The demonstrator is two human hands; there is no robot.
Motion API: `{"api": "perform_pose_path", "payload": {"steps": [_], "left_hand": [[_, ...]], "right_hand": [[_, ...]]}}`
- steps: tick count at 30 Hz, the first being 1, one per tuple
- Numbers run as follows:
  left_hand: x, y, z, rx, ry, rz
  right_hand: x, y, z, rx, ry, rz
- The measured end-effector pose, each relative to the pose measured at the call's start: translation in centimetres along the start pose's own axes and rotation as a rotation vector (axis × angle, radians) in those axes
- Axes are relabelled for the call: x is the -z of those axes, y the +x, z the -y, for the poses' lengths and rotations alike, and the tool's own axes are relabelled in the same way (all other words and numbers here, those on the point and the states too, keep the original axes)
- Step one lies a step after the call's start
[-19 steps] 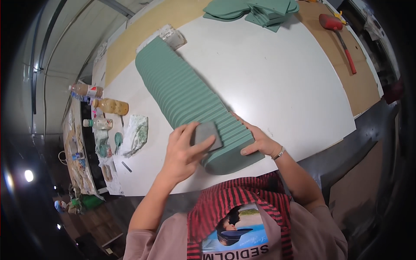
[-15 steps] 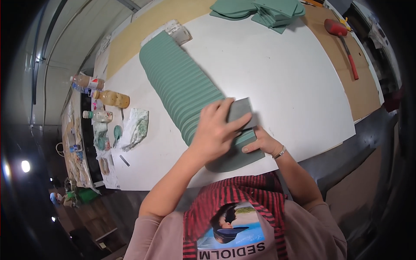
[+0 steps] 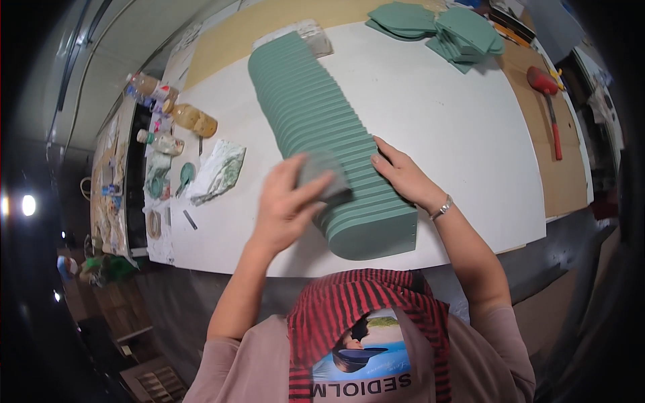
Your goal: The person sands a stack of green wooden pieces by hand using a sanding block, then wipes the stack with a cloth and rearranges the pieces on the table.
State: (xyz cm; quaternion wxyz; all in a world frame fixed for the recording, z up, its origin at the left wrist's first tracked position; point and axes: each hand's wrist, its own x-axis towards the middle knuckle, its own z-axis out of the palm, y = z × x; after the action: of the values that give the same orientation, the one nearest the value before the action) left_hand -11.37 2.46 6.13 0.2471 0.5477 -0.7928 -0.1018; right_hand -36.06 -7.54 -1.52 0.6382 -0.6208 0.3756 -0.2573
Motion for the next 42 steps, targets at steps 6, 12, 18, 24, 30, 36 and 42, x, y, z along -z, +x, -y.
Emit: {"api": "perform_pose_path", "payload": {"steps": [6, 12, 18, 24, 30, 36, 42], "left_hand": [[1.7, -8.4, 8.0, 0.338, 0.095, 0.034], [-1.3, -2.7, 2.1, 0.088, -0.038, 0.031], [-3.6, -11.7, 9.9, 0.472, -0.037, -0.07], [-4.4, -5.0, 5.9, 0.161, -0.117, -0.139], [-3.9, -8.2, 9.4, 0.368, -0.091, -0.181], [-5.3, -8.9, 9.4, 0.193, -0.137, -0.199], [-3.7, -7.4, 6.5, 0.27, -0.118, -0.298]], "right_hand": [[-1.3, 1.3, -0.2, -0.046, -0.26, -0.051], [-0.9, 1.4, 0.0, -0.052, -0.359, -0.013], [-1.1, 1.8, -0.1, -0.076, -0.393, -0.048], [-0.9, 1.2, 0.1, 0.018, -0.348, -0.044], [-1.1, 1.0, 0.9, -0.083, -0.449, -0.046], [-1.7, -1.8, 2.9, 0.257, -0.975, -0.176], [-7.1, -5.5, 2.3, 0.321, -1.213, -0.066]]}}
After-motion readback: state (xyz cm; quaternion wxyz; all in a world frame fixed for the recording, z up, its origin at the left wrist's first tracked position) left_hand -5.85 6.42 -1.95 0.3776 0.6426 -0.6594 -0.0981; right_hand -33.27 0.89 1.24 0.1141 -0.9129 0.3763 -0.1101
